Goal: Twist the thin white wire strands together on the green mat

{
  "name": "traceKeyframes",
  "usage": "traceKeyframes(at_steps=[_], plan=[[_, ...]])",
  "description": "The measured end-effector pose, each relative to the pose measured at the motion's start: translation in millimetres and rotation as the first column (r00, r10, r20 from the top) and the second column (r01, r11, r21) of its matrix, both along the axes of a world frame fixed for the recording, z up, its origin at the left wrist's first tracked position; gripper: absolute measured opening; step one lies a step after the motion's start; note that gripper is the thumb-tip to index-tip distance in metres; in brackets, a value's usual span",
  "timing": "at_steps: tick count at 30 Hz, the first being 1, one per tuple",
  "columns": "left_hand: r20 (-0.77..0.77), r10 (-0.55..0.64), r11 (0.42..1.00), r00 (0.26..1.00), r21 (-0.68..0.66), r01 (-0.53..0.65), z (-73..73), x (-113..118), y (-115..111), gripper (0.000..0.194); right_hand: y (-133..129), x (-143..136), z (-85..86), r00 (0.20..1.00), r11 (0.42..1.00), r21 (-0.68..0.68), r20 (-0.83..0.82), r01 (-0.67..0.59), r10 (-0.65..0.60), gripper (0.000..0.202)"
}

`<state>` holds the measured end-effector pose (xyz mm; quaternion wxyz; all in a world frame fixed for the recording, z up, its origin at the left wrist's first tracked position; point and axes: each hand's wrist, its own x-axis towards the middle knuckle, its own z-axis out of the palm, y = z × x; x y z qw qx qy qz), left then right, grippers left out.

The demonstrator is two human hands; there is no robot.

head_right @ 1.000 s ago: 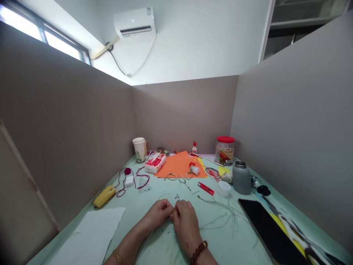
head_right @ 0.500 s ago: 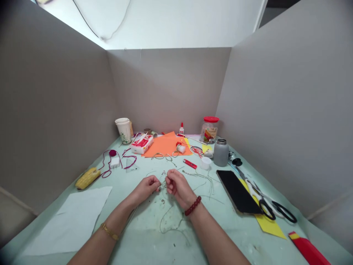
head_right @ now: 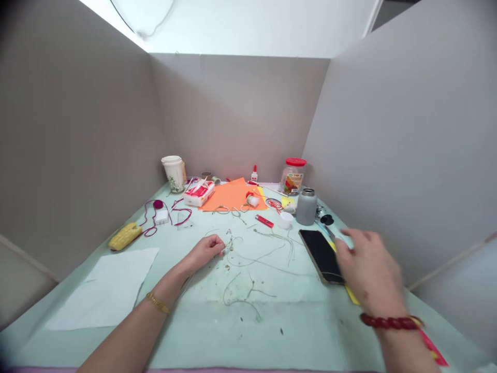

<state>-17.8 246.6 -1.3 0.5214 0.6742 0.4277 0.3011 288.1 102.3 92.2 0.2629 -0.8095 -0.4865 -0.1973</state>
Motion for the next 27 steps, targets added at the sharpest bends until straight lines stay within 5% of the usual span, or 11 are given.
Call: traceKeyframes(at_steps=[2,4,6,8,12,21,27], plan=[[-0.002,0.003,1.0,1.0,0.004,-0.003,-0.5,1,0,0.019,19,-48,-10.5,0.922,0.954,0.076,-0.245,-0.289,0.298,0.019],[0.008,0.004,1.0,1.0,0.012,-0.005,-1.2,1,0,0.019,43,-100,-27.4,0.744,0.84,0.107,-0.415,-0.532,0.524,0.014],[0.025,-0.006,1.0,1.0,0.016,0.006,-2.1,2,0,0.019,66,-140,-46.8,0.639,0.768,0.096,-0.495,-0.633,0.589,0.014],[0.038,-0.018,1.0,0.999,0.018,0.018,-3.2,2,1,0.019,83,-162,-63.5,0.62,0.771,0.046,-0.565,-0.635,0.544,0.012],[0.036,-0.018,1.0,0.999,0.004,0.018,-5.4,2,3,0.018,96,-167,-78.1,0.583,0.773,-0.027,-0.674,-0.634,0.454,0.01],[-0.007,-0.002,1.0,1.0,0.024,0.002,3.8,1,-1,0.029,89,-144,-73.2,0.551,0.723,-0.062,-0.692,-0.688,0.466,0.018],[-0.041,0.053,0.999,0.998,0.011,-0.052,0.5,3,0,0.027,84,-130,-68.5,0.65,0.753,-0.114,-0.598,-0.648,0.469,0.021]])
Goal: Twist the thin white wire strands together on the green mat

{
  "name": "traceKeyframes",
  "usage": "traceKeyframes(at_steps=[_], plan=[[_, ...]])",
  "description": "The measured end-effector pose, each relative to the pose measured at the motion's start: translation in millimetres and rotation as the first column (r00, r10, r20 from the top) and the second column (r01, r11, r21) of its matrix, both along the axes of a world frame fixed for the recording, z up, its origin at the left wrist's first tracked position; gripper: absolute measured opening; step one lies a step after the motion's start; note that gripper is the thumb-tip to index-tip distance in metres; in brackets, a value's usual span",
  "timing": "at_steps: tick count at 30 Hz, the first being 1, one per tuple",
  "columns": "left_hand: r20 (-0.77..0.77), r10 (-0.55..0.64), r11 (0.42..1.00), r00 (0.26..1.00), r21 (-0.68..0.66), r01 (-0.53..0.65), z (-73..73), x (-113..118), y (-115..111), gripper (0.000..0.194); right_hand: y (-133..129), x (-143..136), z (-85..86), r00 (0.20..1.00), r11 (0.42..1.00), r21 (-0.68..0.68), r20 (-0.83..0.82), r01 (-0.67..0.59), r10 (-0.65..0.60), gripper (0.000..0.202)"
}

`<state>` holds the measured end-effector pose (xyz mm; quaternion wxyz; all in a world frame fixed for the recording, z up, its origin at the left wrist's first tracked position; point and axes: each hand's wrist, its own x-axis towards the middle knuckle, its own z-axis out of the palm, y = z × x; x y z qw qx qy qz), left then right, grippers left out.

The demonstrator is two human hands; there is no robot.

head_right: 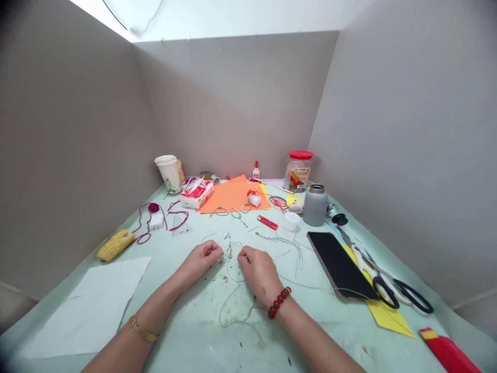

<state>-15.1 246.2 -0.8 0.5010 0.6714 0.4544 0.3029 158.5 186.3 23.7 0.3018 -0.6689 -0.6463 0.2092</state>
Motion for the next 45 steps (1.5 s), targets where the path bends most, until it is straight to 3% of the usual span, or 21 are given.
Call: traceKeyframes(at_steps=[10,15,17,20,23,27,33,36,40,45], plan=[[-0.081,-0.012,1.0,0.997,-0.018,0.01,-3.0,5,1,0.024,-5,11,5.2,0.937,0.997,-0.011,0.345,0.07,-0.062,0.023],[-0.121,0.009,0.999,0.993,0.041,-0.004,-9.4,7,3,0.023,-6,5,11.4,0.873,0.985,0.17,0.477,0.025,-0.104,0.013],[-0.135,0.017,0.997,0.991,0.071,-0.008,-11.7,7,4,0.022,-2,-4,12.7,0.905,0.979,0.204,0.413,0.014,-0.099,0.011],[-0.177,0.03,0.993,0.984,0.118,-0.009,-10.4,6,4,0.02,9,-21,7.5,0.975,0.994,0.109,0.216,0.022,-0.046,0.008],[-0.251,0.04,0.981,0.967,0.195,0.01,-1.0,7,2,0.018,20,-30,-1.8,0.995,0.999,0.016,0.097,0.031,-0.033,0.008],[-0.349,0.08,0.947,0.934,0.319,0.038,14.8,11,-1,0.015,26,-29,-7.8,1.0,1.0,-0.006,-0.009,0.002,-0.002,0.015],[-0.419,0.021,0.984,0.908,0.171,0.056,14.9,19,-1,0.021,26,-27,-8.9,0.959,0.969,-0.245,-0.28,-0.022,-0.049,0.01],[-0.405,0.06,0.981,0.912,0.194,0.022,9.6,20,2,0.022,26,-26,-9.4,0.96,0.971,-0.237,-0.28,-0.042,-0.027,0.01],[-0.348,0.047,0.987,0.936,0.16,0.01,3.5,17,7,0.021,27,-24,-9.4,0.987,0.995,-0.101,-0.16,-0.018,0.001,0.012],[-0.269,0.02,0.995,0.963,0.099,0.007,0.5,11,6,0.022,28,-23,-9.4,0.996,0.995,-0.103,-0.086,0.018,-0.027,0.011]])
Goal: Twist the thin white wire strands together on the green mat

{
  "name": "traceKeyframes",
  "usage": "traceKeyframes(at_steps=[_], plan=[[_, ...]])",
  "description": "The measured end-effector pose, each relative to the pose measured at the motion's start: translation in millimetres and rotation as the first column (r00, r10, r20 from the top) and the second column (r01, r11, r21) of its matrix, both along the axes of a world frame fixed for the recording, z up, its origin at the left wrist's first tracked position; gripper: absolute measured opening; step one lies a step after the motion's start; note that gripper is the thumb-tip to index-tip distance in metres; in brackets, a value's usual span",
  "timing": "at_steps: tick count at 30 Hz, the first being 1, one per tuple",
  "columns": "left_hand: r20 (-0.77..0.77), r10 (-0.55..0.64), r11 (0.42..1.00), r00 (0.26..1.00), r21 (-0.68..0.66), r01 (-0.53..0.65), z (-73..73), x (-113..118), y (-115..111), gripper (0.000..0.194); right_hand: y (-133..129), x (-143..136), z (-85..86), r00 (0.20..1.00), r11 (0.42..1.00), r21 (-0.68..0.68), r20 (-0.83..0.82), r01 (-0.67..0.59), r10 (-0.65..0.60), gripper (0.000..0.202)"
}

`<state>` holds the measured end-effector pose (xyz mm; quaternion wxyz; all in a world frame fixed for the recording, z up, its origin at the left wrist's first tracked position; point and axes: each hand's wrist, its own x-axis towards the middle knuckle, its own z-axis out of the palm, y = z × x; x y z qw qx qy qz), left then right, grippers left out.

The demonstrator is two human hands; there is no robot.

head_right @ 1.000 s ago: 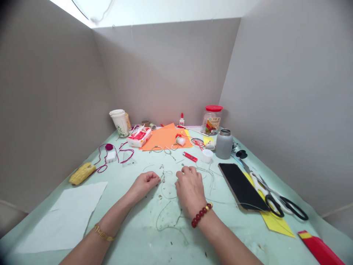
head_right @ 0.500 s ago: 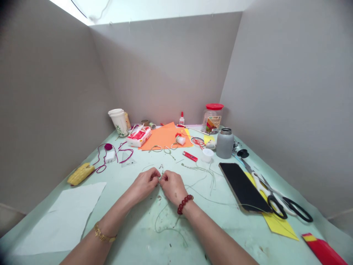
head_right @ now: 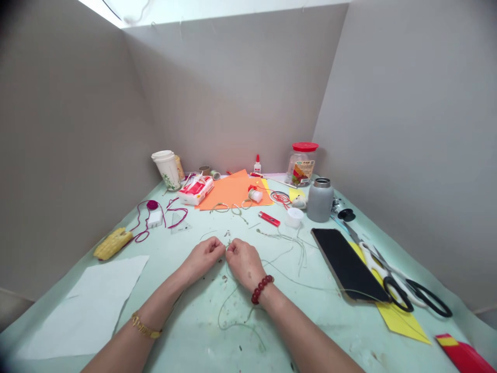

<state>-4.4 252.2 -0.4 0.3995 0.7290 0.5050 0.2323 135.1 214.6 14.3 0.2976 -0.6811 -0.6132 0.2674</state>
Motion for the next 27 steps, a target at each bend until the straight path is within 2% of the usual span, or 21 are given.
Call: traceKeyframes(at_steps=[7,14,23,27], plan=[[-0.041,-0.024,0.999,0.999,0.03,0.025,-2.1,-2,1,0.021,-1,1,-2.8,0.999,0.997,0.075,0.031,-0.019,0.016,0.015],[0.018,0.074,0.997,0.997,-0.023,-0.073,-12.0,4,5,0.018,-1,-2,-2.8,0.999,0.997,0.066,0.024,0.037,-0.039,0.01],[0.176,0.081,0.967,0.981,-0.252,-0.035,5.7,5,4,0.018,-6,-3,-3.5,0.999,0.994,0.109,0.048,-0.029,0.024,0.013],[0.202,0.09,0.966,0.975,-0.256,-0.037,4.5,5,5,0.017,-3,1,0.5,0.997,1.0,0.006,-0.074,-0.026,0.026,0.018]])
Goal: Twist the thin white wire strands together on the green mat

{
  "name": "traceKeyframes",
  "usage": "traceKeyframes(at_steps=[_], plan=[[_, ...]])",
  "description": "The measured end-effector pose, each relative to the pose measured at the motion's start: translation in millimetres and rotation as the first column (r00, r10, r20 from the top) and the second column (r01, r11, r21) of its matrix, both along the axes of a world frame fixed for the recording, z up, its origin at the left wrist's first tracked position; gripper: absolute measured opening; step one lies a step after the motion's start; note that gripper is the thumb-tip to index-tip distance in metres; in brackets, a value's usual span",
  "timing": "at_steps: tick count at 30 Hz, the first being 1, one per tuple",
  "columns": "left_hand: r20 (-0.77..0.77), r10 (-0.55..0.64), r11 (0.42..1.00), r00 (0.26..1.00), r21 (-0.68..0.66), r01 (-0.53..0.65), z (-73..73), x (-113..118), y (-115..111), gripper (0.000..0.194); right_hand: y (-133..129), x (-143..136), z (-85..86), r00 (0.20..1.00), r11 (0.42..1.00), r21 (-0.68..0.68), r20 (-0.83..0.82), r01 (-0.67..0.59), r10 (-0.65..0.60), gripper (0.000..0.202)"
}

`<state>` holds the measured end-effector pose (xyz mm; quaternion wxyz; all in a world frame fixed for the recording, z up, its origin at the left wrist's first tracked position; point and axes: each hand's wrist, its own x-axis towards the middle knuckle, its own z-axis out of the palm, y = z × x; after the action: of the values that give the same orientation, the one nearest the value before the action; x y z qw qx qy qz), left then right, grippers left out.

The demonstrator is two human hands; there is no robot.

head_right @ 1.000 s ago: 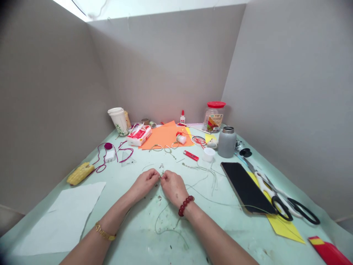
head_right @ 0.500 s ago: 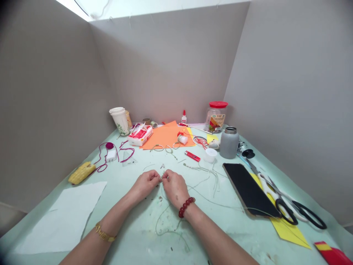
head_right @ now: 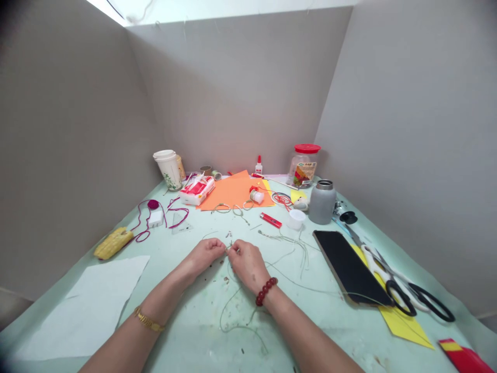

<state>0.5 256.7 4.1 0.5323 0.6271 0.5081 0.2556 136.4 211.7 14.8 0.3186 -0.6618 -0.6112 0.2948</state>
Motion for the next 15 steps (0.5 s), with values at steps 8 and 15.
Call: traceKeyframes(at_steps=[8,15], plan=[[0.02,-0.02,0.998,1.0,0.063,0.019,-4.8,-0.7,1.1,0.017,1.7,-5.5,0.6,0.938,0.986,0.155,0.332,0.056,-0.105,0.016],[0.017,-0.013,0.995,1.0,0.094,0.011,-9.7,-0.9,3.9,0.016,3.6,0.9,1.9,0.79,0.96,0.173,0.608,-0.22,0.071,0.016]])
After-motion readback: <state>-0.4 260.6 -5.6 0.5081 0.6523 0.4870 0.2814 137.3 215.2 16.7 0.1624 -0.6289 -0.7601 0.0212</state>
